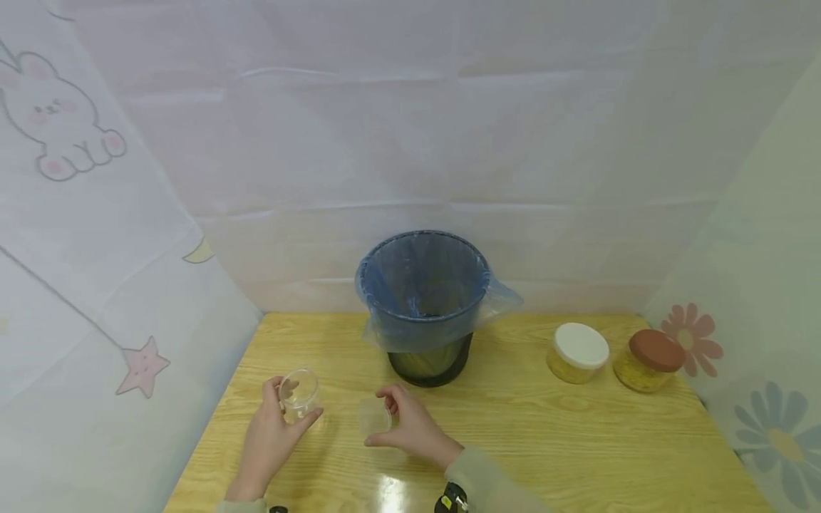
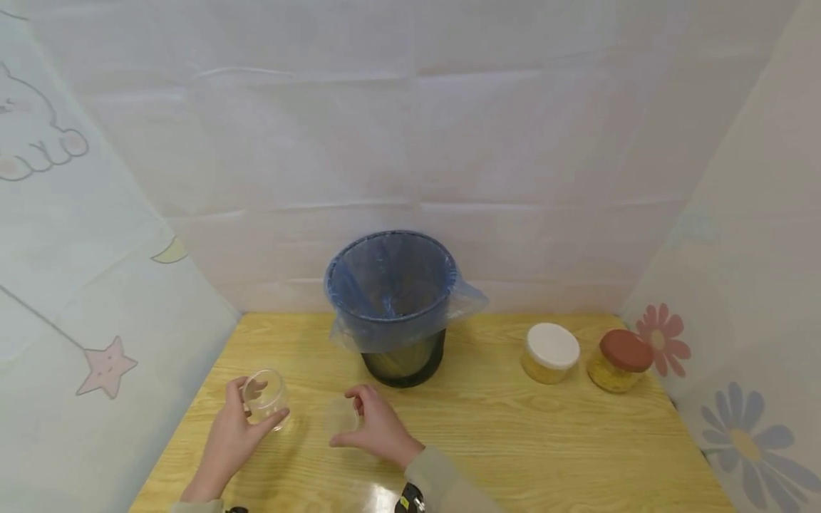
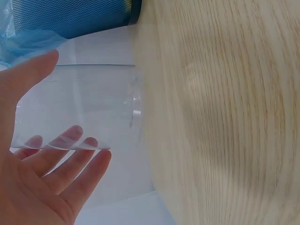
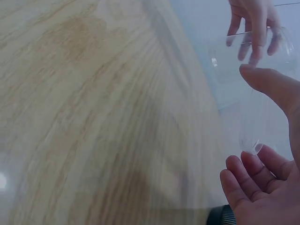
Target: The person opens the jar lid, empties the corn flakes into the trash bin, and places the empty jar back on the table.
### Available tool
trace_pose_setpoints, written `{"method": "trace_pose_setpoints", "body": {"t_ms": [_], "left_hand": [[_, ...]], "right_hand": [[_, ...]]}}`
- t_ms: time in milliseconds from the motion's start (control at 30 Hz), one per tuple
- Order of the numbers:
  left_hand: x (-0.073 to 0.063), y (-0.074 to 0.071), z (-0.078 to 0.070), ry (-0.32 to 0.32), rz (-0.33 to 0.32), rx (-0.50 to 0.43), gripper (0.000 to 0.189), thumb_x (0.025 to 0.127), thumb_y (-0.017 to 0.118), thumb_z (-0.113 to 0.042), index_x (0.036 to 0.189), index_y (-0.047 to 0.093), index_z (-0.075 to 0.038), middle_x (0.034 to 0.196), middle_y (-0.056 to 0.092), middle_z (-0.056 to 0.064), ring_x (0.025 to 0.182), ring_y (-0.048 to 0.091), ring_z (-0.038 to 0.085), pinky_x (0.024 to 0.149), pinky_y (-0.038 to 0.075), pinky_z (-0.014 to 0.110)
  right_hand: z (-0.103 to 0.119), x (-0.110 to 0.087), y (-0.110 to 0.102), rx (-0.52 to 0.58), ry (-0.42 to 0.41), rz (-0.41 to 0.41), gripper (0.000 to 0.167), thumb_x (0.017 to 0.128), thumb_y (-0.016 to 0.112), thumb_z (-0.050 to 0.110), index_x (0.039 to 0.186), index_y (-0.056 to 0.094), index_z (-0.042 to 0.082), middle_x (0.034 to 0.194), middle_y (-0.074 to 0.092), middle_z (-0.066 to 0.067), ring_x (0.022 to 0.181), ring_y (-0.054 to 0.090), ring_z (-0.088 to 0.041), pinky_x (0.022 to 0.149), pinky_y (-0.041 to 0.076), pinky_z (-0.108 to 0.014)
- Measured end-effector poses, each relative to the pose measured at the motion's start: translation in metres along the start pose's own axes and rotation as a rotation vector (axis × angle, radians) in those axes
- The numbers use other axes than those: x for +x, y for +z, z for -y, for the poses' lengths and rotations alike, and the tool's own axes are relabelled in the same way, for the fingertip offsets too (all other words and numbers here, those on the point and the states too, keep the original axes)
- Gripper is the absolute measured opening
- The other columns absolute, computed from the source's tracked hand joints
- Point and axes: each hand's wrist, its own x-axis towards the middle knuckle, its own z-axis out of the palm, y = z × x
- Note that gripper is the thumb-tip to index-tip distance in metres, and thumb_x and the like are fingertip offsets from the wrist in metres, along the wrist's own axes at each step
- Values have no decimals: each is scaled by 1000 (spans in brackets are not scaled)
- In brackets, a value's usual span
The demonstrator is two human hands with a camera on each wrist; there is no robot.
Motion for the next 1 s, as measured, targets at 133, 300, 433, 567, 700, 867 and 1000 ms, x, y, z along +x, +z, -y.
{"method": "trace_pose_setpoints", "body": {"t_ms": [133,300,433,567,700,867,1000], "left_hand": [[1,-1,4,-16,27,-19,85,78,91,-29,137,40,2,129,61,24,102,65,43,77,58,54],[0,-3,10,-74,88,-1,85,78,91,-32,142,46,-1,133,56,20,109,58,36,84,55,51],[0,-6,15,-116,128,13,84,79,90,-34,144,47,-3,134,57,18,107,58,33,84,54,50],[0,-10,19,-115,143,35,82,79,89,-31,144,48,-3,131,60,18,105,60,34,83,54,52],[0,-13,21,-117,159,48,81,78,90,-26,144,48,-3,128,63,18,106,62,37,83,54,55],[-1,-17,25,-155,177,47,79,79,89,-25,143,47,-2,129,64,19,107,64,39,85,53,56],[-1,-18,27,-161,186,46,79,78,89,-24,141,48,-1,129,64,21,107,64,41,86,53,57]], "right_hand": [[-5,8,12,-7,37,3,71,78,91,30,132,55,3,107,52,-7,92,46,-17,79,43,-29],[-9,18,26,-76,-30,23,68,74,93,27,130,60,5,99,56,-5,82,47,-11,72,44,-25],[-11,20,34,-91,-31,66,68,75,93,25,131,60,7,93,56,-2,74,46,-7,66,44,-24],[-11,19,38,-90,15,90,64,76,91,26,127,60,4,94,56,3,76,49,-6,68,46,-25],[-10,17,40,-107,35,103,60,76,90,25,125,60,6,93,56,3,79,49,-7,70,46,-26],[-7,20,44,-126,6,119,59,77,89,25,127,61,7,87,51,0,72,43,-7,64,39,-26],[-8,25,47,-153,6,113,62,77,90,24,129,61,8,81,49,1,65,40,-6,61,36,-25]]}}
